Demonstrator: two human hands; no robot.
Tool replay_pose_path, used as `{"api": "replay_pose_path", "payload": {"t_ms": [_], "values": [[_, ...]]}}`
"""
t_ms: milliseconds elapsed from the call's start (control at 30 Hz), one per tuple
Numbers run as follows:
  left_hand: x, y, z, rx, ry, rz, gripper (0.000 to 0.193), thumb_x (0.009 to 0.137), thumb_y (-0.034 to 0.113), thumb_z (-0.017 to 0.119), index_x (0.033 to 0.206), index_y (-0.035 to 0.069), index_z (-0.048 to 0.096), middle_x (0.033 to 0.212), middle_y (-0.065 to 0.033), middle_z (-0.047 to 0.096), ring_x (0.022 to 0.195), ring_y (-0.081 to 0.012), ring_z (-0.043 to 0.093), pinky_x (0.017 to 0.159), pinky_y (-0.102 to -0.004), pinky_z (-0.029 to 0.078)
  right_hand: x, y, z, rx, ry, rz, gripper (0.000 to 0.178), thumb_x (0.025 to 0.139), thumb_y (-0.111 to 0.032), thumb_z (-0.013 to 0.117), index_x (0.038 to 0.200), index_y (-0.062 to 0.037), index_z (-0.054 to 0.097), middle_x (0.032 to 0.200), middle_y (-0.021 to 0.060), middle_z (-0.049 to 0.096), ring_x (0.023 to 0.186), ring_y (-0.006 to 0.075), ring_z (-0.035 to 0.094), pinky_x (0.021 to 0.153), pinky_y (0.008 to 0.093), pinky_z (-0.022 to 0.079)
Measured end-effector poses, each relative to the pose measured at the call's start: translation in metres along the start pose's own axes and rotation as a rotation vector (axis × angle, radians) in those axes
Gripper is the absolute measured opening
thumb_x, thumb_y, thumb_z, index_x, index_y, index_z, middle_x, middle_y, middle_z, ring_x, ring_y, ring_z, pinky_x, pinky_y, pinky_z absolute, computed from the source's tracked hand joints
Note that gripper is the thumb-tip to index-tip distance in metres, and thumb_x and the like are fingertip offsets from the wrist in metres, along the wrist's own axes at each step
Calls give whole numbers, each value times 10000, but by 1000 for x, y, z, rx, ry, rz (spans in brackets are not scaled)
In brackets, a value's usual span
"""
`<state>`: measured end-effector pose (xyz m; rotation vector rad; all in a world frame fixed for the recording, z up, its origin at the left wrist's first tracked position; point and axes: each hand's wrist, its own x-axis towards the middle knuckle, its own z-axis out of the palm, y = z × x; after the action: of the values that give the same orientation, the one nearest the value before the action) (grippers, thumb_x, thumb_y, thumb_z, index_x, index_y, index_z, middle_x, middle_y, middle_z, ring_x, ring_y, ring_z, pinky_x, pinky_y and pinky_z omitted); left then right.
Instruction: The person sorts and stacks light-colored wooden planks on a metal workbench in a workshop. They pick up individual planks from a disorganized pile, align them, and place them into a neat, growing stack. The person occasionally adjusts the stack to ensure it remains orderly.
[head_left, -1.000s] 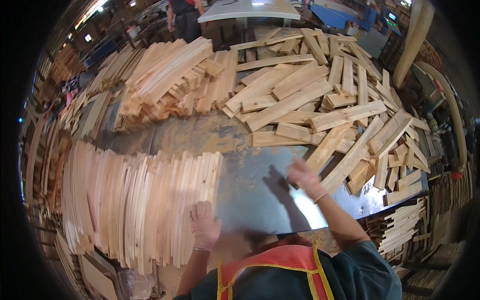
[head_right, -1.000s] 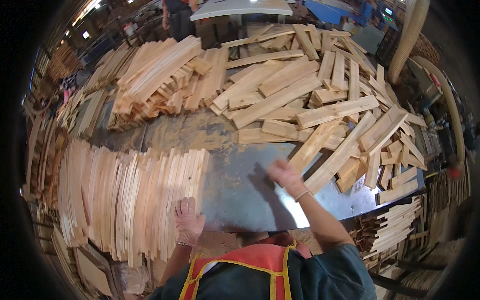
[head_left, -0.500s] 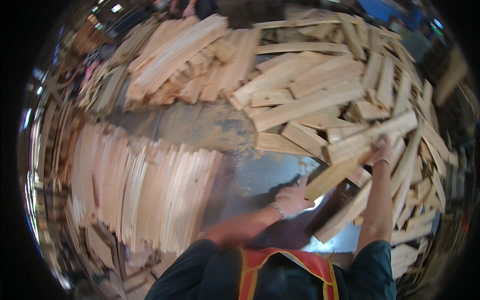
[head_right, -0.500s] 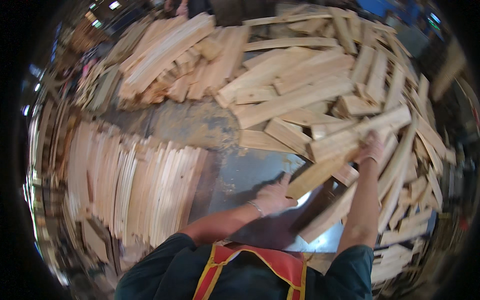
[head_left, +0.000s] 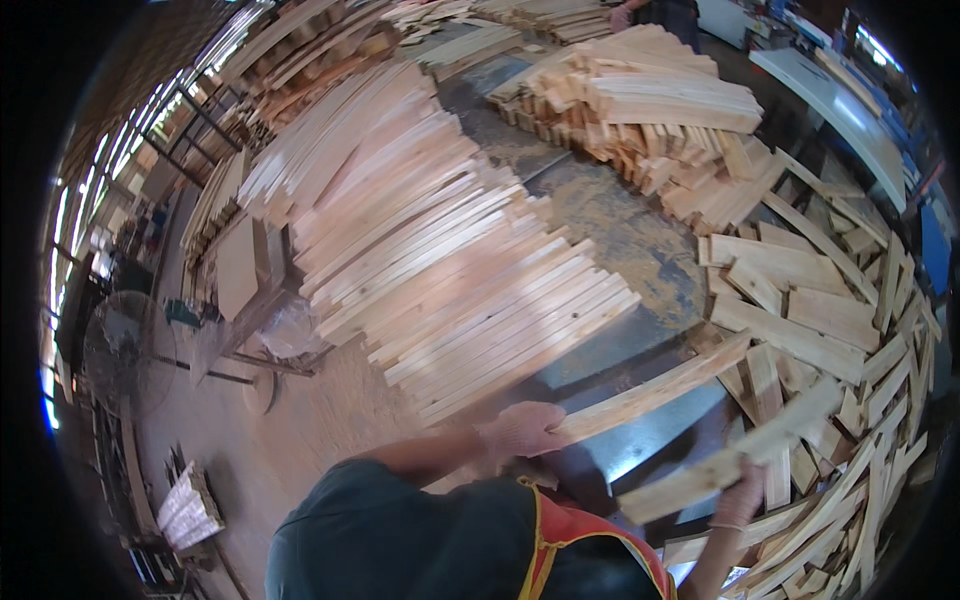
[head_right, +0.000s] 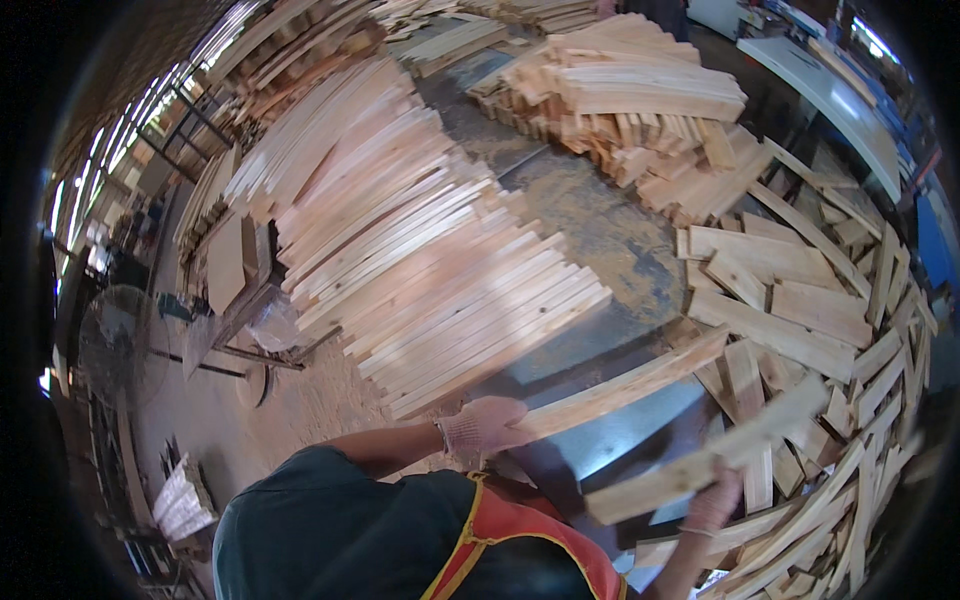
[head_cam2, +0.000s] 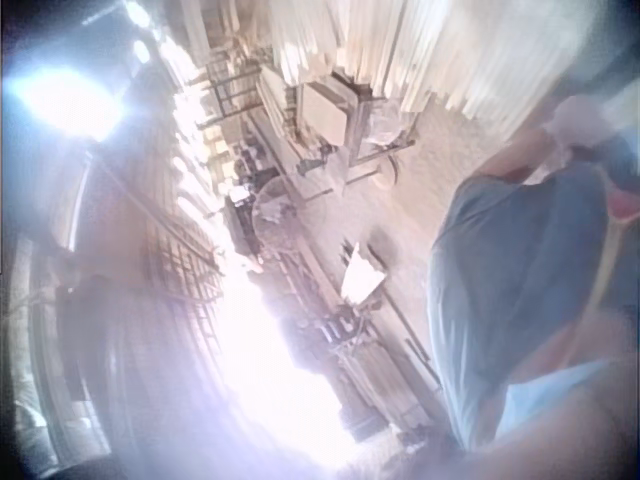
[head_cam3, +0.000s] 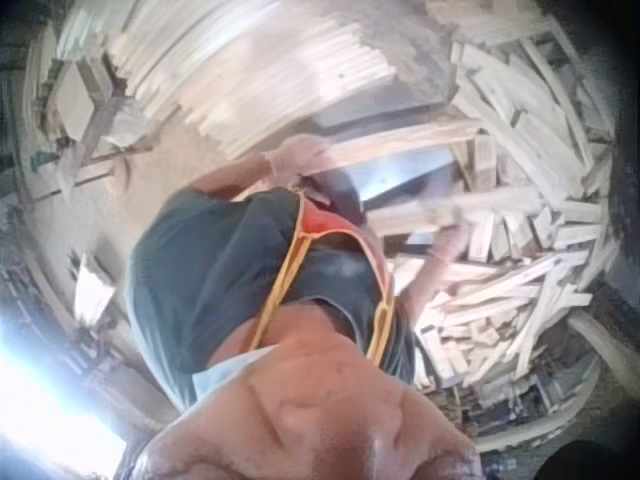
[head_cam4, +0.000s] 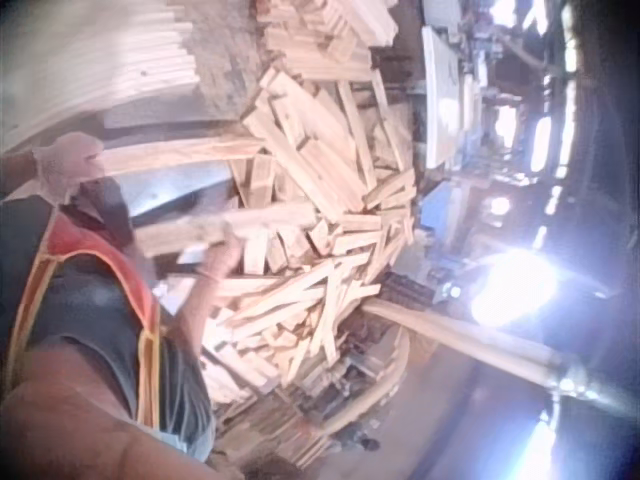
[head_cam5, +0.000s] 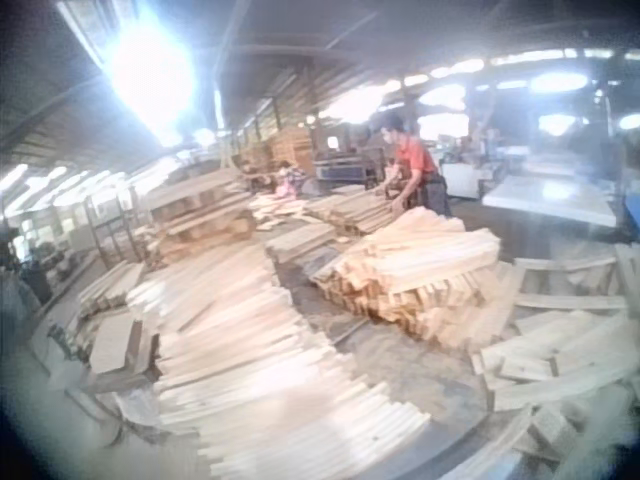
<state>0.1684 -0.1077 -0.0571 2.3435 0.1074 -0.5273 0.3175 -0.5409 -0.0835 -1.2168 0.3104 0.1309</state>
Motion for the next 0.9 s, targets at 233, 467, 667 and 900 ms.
{"api": "replay_pose_path", "payload": {"t_ms": [233, 467, 667, 900], "values": [[-124, -53, 5, 83, 246, -230, 293, 961, 387, 655, 976, 95, 671, 958, -164, 705, 944, -401, 693, 830, -500, 548, -49, 199, 175, -231, -214, 128, 538, 920, -54, 706, 1438, -20, 563, 1223, 90, 686, 1076, 246, 665, 972, 389, 554], [-126, -61, -13, 376, 492, 15, 561, 837, 377, 753, 1319, 99, 675, 1366, -144, 623, 1245, -380, 595, 1004, -509, 505, -81, 141, 300, -399, -707, 388, 329, 997, -232, 693, 1272, -66, 624, 830, -31, 516, 693, 72, 486, 597, 249, 392], [-86, -56, 9, 431, 610, 228, 625, 798, 336, 771, 1351, 72, 654, 1365, -138, 624, 1296, -381, 583, 1066, -527, 473, 3, 107, 124, -745, -49, -393, 679, 908, -395, 776, 1470, -54, 607, 1274, 127, 740, 1117, 257, 711, 1003, 388, 554], [-41, 10, 34, 444, 182, 325, 737, 797, 405, 810, 1425, 79, 605, 1491, -178, 546, 1420, -386, 474, 1197, -527, 356, 16, -57, -54, -1872, 234, -97, 960, 808, -394, 827, 1609, -110, 381, 1627, 167, 445, 1512, 371, 401, 1248, 485, 320]]}}
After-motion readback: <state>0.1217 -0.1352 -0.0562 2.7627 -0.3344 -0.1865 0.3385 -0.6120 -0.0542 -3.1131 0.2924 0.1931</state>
